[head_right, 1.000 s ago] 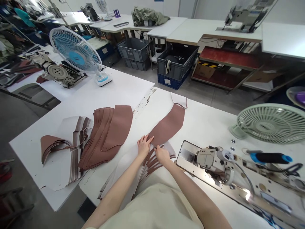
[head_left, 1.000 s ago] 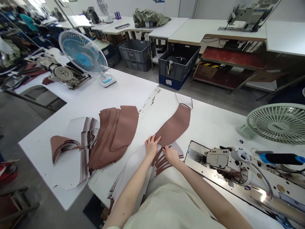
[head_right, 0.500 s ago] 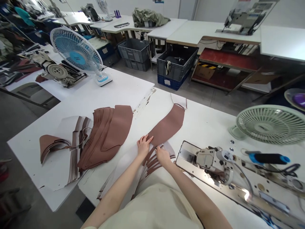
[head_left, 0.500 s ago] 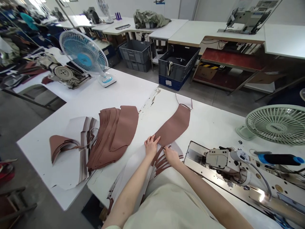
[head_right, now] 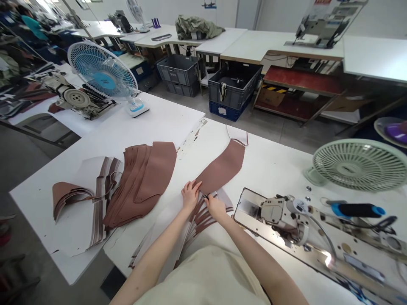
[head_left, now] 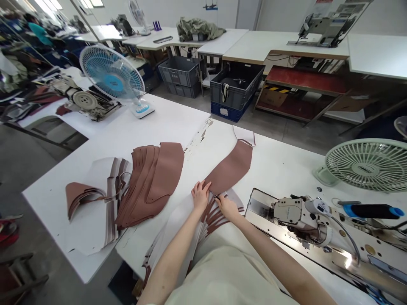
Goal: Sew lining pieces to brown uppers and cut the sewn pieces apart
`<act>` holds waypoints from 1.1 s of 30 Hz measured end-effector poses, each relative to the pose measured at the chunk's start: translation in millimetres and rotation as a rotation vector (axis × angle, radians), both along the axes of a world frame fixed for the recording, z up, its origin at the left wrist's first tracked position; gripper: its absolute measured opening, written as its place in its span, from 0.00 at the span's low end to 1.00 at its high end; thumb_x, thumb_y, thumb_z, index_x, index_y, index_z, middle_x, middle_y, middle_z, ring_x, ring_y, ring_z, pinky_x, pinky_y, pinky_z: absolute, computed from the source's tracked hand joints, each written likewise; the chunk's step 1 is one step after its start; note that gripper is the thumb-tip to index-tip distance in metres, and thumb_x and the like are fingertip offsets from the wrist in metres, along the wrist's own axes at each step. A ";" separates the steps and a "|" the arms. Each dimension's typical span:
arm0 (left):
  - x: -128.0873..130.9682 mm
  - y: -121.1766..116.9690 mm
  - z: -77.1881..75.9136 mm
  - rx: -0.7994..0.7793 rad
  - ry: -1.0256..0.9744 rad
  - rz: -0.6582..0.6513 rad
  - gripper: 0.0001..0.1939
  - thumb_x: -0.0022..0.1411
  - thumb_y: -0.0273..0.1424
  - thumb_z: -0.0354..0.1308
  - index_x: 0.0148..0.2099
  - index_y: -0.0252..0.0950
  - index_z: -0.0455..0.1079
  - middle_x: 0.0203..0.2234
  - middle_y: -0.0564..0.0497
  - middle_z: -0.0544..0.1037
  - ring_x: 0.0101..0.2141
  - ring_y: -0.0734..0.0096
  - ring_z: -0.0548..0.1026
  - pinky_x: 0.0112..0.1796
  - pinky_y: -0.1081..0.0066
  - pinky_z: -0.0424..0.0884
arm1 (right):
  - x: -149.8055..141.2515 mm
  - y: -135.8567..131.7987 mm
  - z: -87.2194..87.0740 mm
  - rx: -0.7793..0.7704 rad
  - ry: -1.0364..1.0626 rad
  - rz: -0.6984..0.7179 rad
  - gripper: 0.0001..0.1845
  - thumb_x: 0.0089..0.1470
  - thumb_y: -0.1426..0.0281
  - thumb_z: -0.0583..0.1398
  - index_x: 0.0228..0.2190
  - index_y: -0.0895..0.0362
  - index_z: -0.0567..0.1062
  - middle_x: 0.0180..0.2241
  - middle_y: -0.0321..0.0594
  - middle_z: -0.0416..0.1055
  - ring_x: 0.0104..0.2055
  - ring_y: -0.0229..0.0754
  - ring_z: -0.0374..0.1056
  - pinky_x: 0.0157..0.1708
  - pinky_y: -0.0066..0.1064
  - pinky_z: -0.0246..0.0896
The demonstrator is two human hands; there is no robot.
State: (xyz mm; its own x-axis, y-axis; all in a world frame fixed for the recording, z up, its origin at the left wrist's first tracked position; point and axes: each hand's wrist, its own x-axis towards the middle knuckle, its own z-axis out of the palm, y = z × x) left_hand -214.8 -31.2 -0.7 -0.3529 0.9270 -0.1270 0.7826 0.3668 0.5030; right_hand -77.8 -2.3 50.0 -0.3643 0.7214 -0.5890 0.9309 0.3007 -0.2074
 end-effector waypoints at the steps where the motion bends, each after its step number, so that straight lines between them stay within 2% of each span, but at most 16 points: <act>1: -1.1 0.8 2.1 0.005 -0.007 0.026 0.24 0.63 0.26 0.46 0.58 0.52 0.64 0.60 0.51 0.62 0.60 0.56 0.54 0.54 0.54 0.57 | 0.2 -0.5 1.8 -0.008 0.008 -0.006 0.19 0.64 0.60 0.42 0.43 0.55 0.66 0.37 0.45 0.76 0.39 0.47 0.73 0.32 0.30 0.56; 5: -7.3 6.8 11.1 0.071 -0.001 0.020 0.23 0.62 0.22 0.46 0.50 0.51 0.73 0.59 0.53 0.63 0.61 0.53 0.51 0.54 0.52 0.56 | 1.4 -2.7 6.3 -0.034 0.037 -0.054 0.19 0.64 0.59 0.41 0.44 0.53 0.65 0.37 0.43 0.75 0.39 0.46 0.72 0.31 0.29 0.54; 8: -10.2 10.8 9.5 0.184 0.012 0.000 0.21 0.61 0.21 0.48 0.46 0.49 0.75 0.58 0.51 0.63 0.60 0.52 0.52 0.53 0.50 0.57 | 0.4 -1.3 5.3 -0.045 0.066 -0.114 0.19 0.64 0.58 0.42 0.42 0.55 0.67 0.37 0.44 0.75 0.39 0.45 0.71 0.31 0.29 0.52; 12: -8.5 8.8 -10.8 0.379 -0.079 -0.011 0.21 0.61 0.19 0.47 0.47 0.45 0.74 0.54 0.46 0.66 0.52 0.58 0.62 0.51 0.55 0.64 | 0.6 4.1 2.1 -0.077 0.126 -0.167 0.18 0.64 0.60 0.43 0.38 0.55 0.68 0.37 0.43 0.74 0.40 0.44 0.70 0.32 0.28 0.51; 15: -5.6 5.1 -26.9 0.468 -0.190 -0.057 0.22 0.62 0.19 0.46 0.51 0.43 0.72 0.49 0.46 0.68 0.49 0.64 0.65 0.51 0.61 0.66 | 2.5 7.1 0.2 -0.086 0.130 -0.169 0.19 0.63 0.59 0.43 0.38 0.55 0.68 0.37 0.42 0.74 0.39 0.44 0.70 0.31 0.29 0.50; 19: -4.1 3.8 -33.9 0.466 -0.255 -0.055 0.23 0.63 0.20 0.45 0.55 0.43 0.69 0.49 0.47 0.67 0.50 0.67 0.66 0.53 0.63 0.65 | 4.3 5.8 -1.1 -0.099 0.099 -0.135 0.19 0.63 0.59 0.44 0.38 0.55 0.69 0.37 0.43 0.74 0.38 0.44 0.70 0.31 0.29 0.50; 27: -4.6 5.1 -28.5 0.422 -0.276 -0.034 0.22 0.63 0.23 0.46 0.56 0.42 0.67 0.49 0.47 0.67 0.51 0.66 0.66 0.52 0.64 0.66 | -3.7 5.0 -5.3 -0.081 0.100 -0.159 0.20 0.64 0.58 0.43 0.38 0.55 0.69 0.36 0.43 0.74 0.38 0.44 0.70 0.31 0.29 0.51; 33: -6.0 5.2 -31.2 0.396 -0.322 -0.007 0.22 0.63 0.23 0.45 0.57 0.42 0.66 0.50 0.47 0.66 0.52 0.67 0.65 0.54 0.63 0.64 | -9.5 9.1 -7.4 -0.090 0.136 -0.171 0.18 0.63 0.60 0.44 0.36 0.55 0.68 0.33 0.42 0.73 0.36 0.42 0.69 0.30 0.28 0.50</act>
